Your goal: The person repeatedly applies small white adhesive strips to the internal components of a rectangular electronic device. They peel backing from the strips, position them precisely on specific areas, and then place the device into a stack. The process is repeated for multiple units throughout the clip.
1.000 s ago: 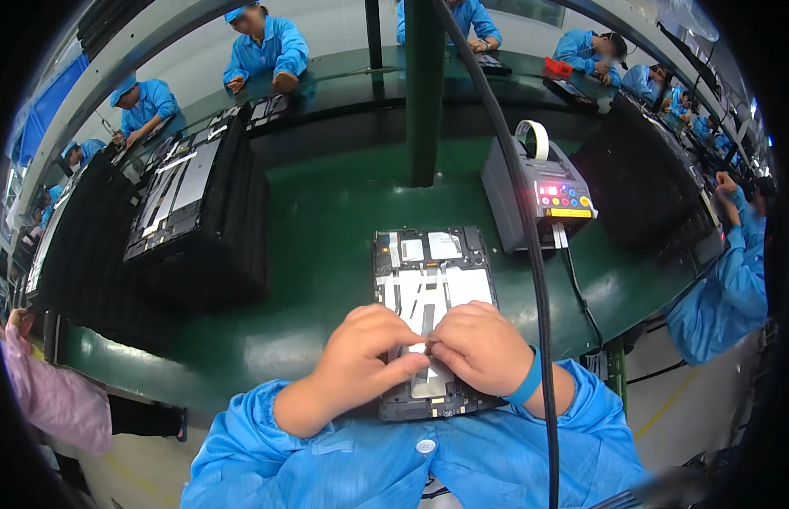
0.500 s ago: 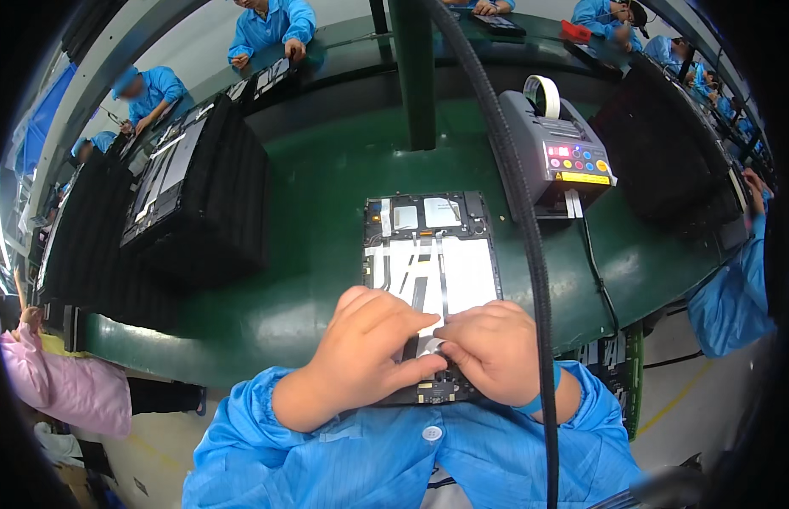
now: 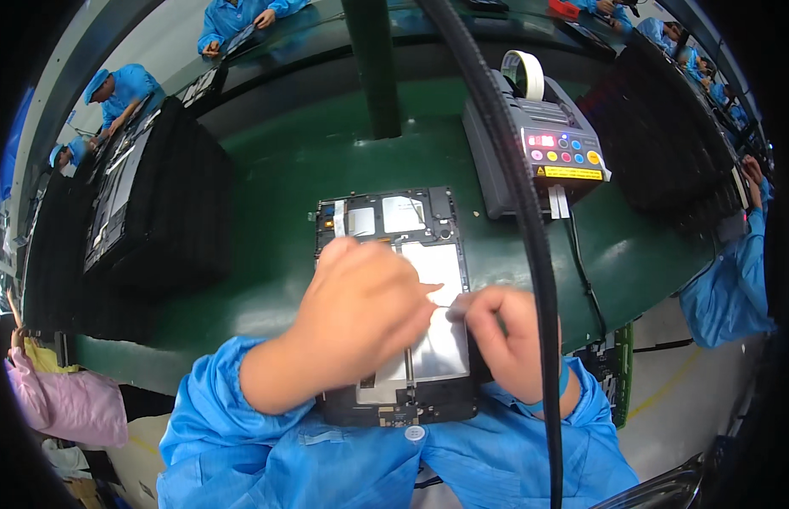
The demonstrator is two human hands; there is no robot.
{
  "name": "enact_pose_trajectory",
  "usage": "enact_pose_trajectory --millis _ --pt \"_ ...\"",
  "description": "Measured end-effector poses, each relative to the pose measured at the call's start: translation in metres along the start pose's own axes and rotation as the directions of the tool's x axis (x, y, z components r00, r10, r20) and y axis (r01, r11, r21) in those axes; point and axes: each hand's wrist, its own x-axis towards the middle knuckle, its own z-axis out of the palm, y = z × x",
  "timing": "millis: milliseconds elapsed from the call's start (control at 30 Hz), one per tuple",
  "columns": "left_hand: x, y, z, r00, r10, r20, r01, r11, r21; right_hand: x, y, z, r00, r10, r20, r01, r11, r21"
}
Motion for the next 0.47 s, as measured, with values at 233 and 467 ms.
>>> enact_pose_trajectory --millis 233,467 --pt "0.048 -0.046 0.036 0.99 0.047 0.135 -0.044 0.999 -0.029 -0.007 0.022 0.027 0.961 0.272 0.051 -0.235 0.705 0.669" --pt "0.036 -0.057 0.014 0.94 0.079 0.331 -0.075 0.997 -0.025 -0.026 0.009 0.056 0.941 0.265 0.211 -0.336 0.648 0.683"
